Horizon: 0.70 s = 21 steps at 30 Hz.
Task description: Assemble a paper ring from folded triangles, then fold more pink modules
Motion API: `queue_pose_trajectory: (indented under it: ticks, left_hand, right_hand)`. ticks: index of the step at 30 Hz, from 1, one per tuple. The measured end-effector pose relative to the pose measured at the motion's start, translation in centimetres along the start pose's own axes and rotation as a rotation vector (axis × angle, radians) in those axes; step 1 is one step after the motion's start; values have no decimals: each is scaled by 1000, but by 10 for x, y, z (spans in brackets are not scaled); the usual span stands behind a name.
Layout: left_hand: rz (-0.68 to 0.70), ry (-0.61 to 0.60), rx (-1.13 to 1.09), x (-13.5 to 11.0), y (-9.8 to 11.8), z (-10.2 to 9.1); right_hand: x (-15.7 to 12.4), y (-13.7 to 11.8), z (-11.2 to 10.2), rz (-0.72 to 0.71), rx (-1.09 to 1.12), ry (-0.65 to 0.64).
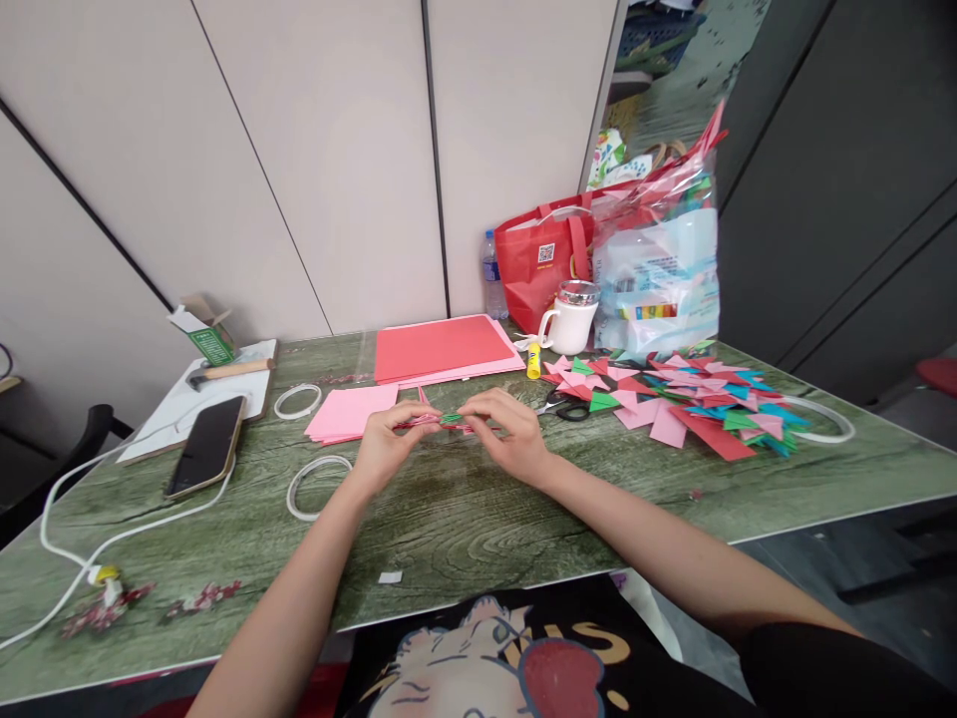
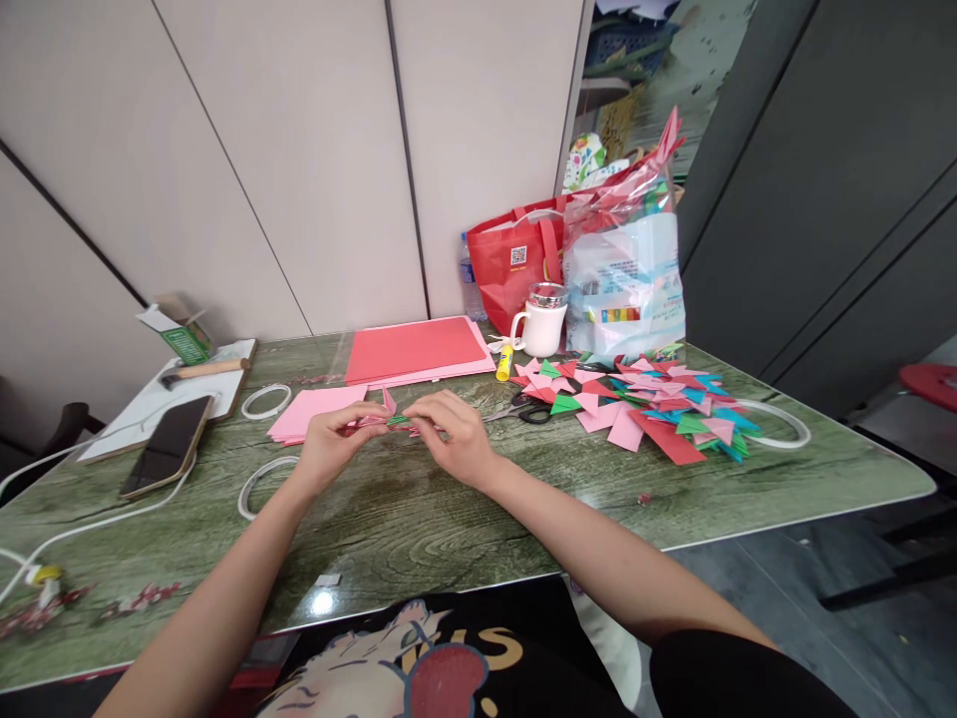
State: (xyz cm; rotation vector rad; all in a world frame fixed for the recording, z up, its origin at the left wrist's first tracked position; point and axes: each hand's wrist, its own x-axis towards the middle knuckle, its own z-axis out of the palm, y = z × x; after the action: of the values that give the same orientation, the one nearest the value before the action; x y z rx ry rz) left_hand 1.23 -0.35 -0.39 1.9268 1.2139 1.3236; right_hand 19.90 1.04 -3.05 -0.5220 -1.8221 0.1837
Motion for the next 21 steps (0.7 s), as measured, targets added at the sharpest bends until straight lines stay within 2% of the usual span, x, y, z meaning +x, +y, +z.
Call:
queue_pose_trajectory:
  ticks: [11, 21]
  left_hand:
    - [-44, -71, -32, 0, -1, 0]
    - [-29, -107, -45, 0, 0, -1]
  right_hand:
    - [0, 3, 1, 16, 14, -1]
    - [0, 6, 1, 2, 9, -25]
